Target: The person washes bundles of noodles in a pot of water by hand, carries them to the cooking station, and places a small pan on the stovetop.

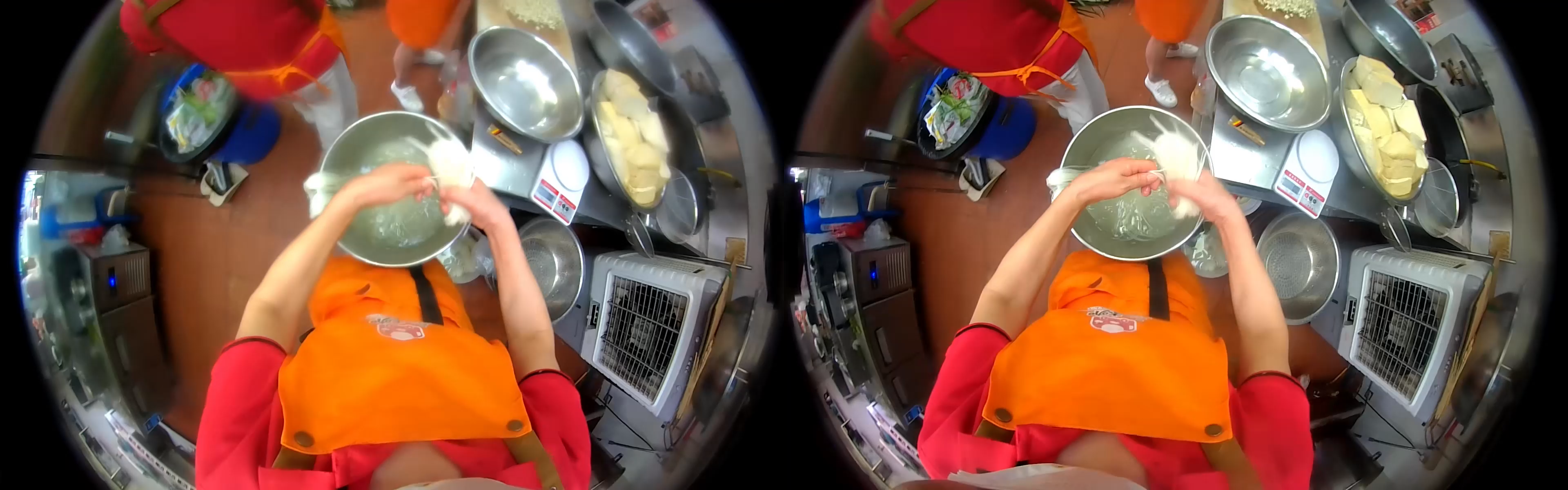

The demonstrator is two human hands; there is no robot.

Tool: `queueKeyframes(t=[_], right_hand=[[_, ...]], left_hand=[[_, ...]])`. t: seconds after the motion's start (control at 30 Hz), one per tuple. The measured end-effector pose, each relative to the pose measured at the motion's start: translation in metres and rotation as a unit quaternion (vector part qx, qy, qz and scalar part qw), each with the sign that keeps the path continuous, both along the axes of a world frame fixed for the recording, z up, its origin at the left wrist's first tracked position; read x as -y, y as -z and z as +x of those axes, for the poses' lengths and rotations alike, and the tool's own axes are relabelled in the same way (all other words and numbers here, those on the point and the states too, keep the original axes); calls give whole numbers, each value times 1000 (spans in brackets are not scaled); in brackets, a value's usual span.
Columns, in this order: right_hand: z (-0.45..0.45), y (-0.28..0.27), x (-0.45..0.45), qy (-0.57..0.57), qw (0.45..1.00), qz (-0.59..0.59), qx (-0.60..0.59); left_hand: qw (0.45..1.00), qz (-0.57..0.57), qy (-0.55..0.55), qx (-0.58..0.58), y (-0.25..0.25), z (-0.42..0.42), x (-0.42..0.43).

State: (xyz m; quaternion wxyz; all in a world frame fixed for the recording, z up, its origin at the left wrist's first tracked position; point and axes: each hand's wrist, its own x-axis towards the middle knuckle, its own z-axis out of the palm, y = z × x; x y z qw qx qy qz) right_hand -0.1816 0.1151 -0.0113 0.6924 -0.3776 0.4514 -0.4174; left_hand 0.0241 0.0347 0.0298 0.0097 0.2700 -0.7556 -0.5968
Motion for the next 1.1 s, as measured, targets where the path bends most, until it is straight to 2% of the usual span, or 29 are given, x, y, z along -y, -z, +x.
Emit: queueKeyframes(t=[0.07, 0.17, 0.3, 0.53, 0.67, 0.77, 0.9, 1.0, 1.1], right_hand=[[17, -25, -10, 25, 1000, -3, 6], [22, -31, -25, 104, 994, 36, 27], [22, -49, -31, 115, 993, 29, 12], [22, -105, -27, 139, 990, -13, -32], [27, -122, -21, 134, 988, -26, -77], [33, -143, -14, 113, 984, -24, -137], [48, -177, 0, 62, 974, -33, -217], [65, -206, 8, 19, 950, -30, -311], [62, -213, 19, -12, 934, -37, -355]], left_hand=[[997, 35, -43, -52, 16, 11, 7], [989, 100, -67, -85, 33, 28, 18], [954, 203, -136, -172, 33, 45, 20], [948, 218, -146, -179, 42, 63, 30], [952, 215, -99, -192, 42, 68, 28], [973, 151, -55, -165, 59, 71, 33], [993, -2, -32, -112, 36, 79, 26], [970, 148, -37, -187, 25, 68, 38], [970, -37, -98, -219, -5, 60, 40]])
